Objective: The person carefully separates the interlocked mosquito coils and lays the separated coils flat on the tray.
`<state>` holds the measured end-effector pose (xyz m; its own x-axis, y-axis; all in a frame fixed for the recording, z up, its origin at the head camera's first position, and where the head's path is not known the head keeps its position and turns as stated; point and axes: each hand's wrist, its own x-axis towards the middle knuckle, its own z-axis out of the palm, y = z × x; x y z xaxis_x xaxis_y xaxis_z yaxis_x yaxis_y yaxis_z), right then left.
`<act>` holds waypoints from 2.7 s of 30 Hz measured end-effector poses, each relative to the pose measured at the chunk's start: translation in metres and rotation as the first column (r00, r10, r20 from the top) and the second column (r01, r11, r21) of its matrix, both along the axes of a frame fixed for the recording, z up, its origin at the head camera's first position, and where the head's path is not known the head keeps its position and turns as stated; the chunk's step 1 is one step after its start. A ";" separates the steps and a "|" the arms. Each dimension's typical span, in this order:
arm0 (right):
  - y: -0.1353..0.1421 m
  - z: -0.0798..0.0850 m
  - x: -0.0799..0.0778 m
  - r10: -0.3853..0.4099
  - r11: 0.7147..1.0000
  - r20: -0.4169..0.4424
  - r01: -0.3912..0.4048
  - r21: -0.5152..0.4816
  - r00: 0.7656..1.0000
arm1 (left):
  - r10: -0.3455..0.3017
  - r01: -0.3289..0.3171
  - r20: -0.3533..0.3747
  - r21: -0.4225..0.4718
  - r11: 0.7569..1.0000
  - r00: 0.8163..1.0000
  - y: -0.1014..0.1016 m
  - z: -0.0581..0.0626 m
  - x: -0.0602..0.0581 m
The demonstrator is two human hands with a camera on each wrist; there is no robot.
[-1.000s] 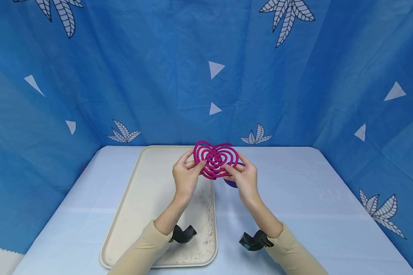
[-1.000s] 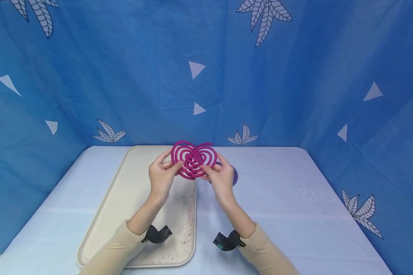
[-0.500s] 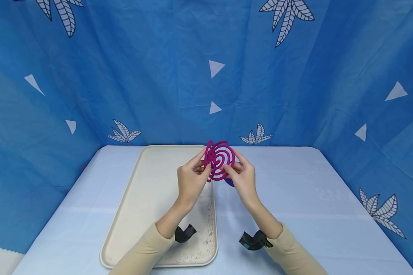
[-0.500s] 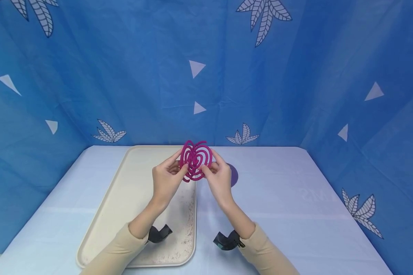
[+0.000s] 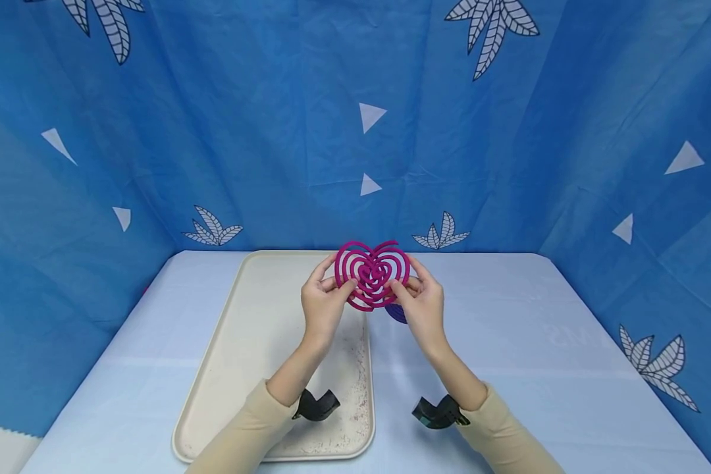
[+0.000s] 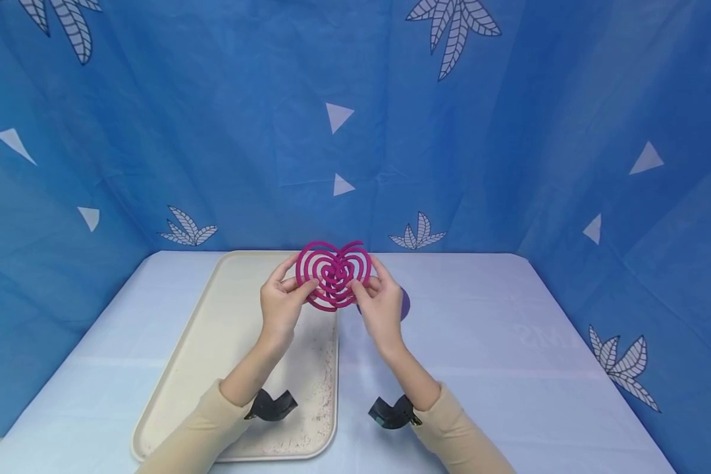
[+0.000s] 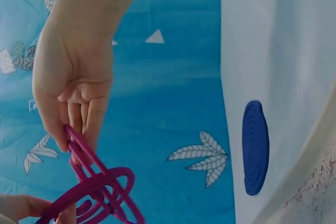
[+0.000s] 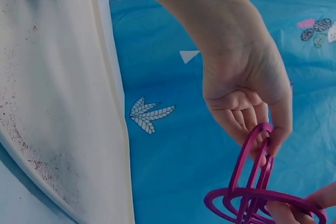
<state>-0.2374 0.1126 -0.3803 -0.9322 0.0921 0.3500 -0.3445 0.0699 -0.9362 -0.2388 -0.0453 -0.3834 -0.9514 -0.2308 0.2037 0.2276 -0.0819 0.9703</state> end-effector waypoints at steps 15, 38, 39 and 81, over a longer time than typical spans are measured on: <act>-0.006 0.016 0.016 0.041 0.974 -0.193 0.004 0.227 0.980 | -0.196 0.196 0.146 0.012 0.980 0.970 0.002 0.008 0.005; 0.023 0.015 -0.021 0.240 0.958 0.343 -0.165 -0.232 0.908 | -0.245 0.222 0.104 0.193 0.956 0.964 -0.010 0.017 -0.006; 0.024 0.016 -0.021 0.226 0.961 0.342 -0.151 -0.231 0.912 | -0.235 0.215 0.117 0.160 0.963 0.965 -0.012 0.016 -0.008; 0.028 0.012 -0.022 -0.026 0.998 0.232 0.039 -0.052 0.972 | -0.054 0.045 -0.040 -0.195 0.980 0.998 -0.024 0.012 -0.021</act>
<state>-0.2593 0.1410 -0.3682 -0.9835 0.1367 0.1187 -0.1167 0.0228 -0.9929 -0.2598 -0.0692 -0.3712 -0.9497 -0.1355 0.2825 0.2714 0.0946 0.9578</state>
